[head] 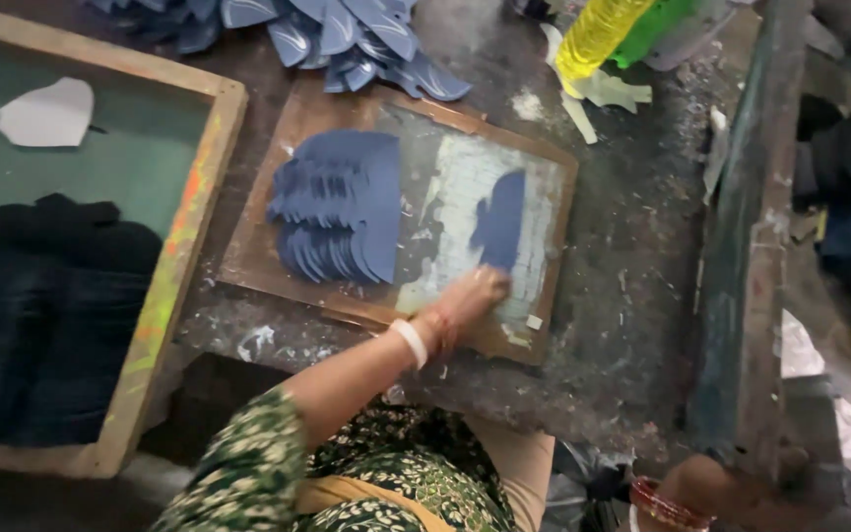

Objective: Screen printing designs onto fabric cutouts.

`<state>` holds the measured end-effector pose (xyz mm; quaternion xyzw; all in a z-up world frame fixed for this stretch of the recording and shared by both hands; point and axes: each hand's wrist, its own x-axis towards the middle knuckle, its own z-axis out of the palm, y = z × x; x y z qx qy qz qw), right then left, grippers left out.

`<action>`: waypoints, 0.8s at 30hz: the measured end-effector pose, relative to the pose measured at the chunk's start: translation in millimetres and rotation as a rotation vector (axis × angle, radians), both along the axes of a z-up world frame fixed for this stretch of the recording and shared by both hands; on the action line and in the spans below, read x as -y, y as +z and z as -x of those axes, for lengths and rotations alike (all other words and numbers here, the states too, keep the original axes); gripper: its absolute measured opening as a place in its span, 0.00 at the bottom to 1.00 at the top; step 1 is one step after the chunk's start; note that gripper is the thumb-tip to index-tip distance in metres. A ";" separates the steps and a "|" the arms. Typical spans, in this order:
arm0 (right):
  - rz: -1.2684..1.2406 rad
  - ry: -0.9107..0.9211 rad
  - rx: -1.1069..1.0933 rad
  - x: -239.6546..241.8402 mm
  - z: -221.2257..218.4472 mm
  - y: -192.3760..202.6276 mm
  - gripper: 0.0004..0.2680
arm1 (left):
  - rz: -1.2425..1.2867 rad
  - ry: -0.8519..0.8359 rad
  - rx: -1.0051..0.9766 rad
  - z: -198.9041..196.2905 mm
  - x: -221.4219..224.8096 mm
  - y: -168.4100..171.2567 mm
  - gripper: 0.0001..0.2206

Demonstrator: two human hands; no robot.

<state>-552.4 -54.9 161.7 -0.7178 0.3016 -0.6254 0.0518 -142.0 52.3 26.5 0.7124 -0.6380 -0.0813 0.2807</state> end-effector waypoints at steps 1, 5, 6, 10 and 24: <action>0.016 -0.028 0.011 5.4 -13.9 4.9 0.13 | 0.004 -0.012 -0.003 -1.3 19.1 3.3 0.12; 0.072 -0.121 0.066 26.1 -56.9 25.7 0.14 | 0.190 0.140 -0.060 -3.4 67.6 17.0 0.09; 0.082 -0.140 0.082 26.4 -66.2 27.8 0.14 | 0.086 0.171 -0.059 -3.3 71.5 19.8 0.08; -0.031 -0.182 0.118 11.3 -79.7 45.4 0.13 | -0.069 -0.039 -0.021 23.3 17.8 43.0 0.06; -0.023 -0.157 0.066 23.1 -69.8 21.5 0.14 | 0.067 -0.197 0.004 23.8 -12.6 54.9 0.11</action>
